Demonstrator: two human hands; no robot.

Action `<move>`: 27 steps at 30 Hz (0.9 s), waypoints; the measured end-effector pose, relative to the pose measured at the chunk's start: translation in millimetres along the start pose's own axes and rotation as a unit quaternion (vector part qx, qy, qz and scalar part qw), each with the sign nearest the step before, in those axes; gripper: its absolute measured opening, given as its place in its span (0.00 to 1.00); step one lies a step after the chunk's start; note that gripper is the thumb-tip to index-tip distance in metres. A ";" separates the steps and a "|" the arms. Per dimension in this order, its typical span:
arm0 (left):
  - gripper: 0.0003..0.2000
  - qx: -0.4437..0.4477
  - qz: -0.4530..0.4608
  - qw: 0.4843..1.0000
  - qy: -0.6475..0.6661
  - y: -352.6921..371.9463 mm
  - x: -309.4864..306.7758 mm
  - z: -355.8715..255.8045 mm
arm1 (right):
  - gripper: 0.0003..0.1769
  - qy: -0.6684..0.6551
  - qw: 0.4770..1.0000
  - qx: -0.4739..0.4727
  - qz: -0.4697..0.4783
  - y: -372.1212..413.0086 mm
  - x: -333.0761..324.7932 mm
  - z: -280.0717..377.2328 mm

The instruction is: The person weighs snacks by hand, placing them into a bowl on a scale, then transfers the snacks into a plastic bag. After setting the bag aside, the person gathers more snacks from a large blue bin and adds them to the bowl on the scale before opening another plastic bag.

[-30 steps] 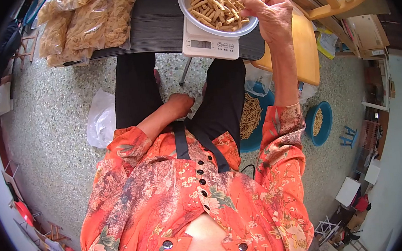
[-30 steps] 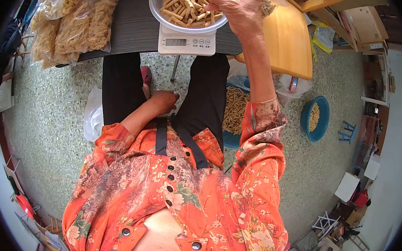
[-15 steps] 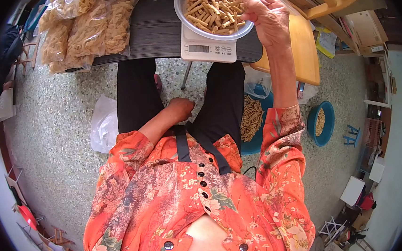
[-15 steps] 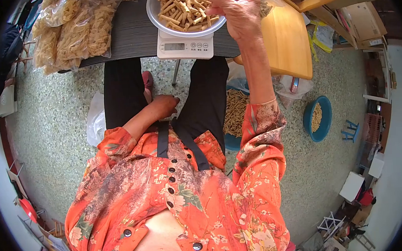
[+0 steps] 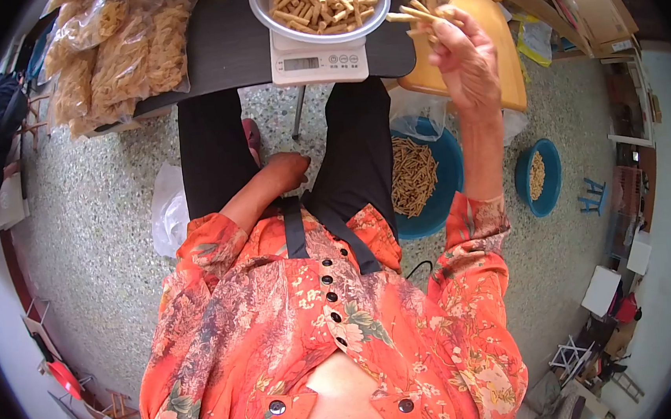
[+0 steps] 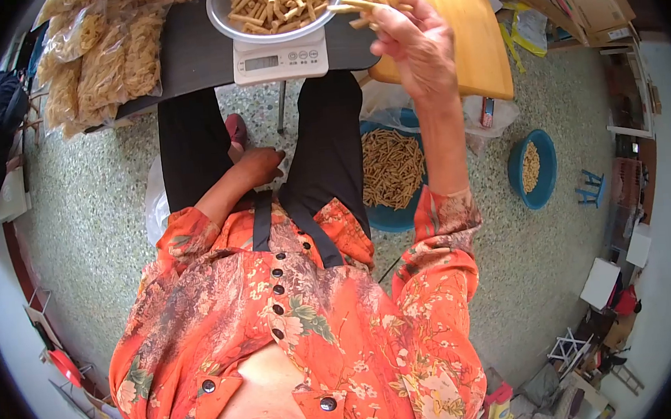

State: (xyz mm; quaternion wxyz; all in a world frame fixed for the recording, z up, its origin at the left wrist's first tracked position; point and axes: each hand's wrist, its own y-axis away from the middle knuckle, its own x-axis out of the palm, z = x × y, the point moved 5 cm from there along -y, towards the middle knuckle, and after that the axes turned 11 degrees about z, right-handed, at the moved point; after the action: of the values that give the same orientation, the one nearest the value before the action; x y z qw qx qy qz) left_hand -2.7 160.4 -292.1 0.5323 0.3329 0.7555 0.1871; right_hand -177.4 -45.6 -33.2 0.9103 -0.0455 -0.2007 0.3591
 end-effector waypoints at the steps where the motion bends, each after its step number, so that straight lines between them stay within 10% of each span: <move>1: 0.16 -0.003 0.005 1.000 -0.002 -1.5 1.0 1.7 | 0.16 0.010 1.000 0.006 -0.020 14.3 -6.2 -0.1; 14: 0.16 -0.006 0.025 1.000 -0.013 -1.5 4.3 6.1 | 0.12 0.073 0.939 0.198 -0.273 241.1 -124.9 -135.9; 27: 0.16 -0.024 0.028 0.999 0.011 1.9 2.8 5.6 | 0.27 0.261 0.816 0.435 -0.276 310.0 -154.5 -220.5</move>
State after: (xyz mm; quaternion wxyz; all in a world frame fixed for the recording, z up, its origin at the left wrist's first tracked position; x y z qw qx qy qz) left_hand 2.6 163.3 -294.8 0.5262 0.3387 0.7473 0.2235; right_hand -388.9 92.8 -356.8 0.9146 0.3205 0.2171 0.1169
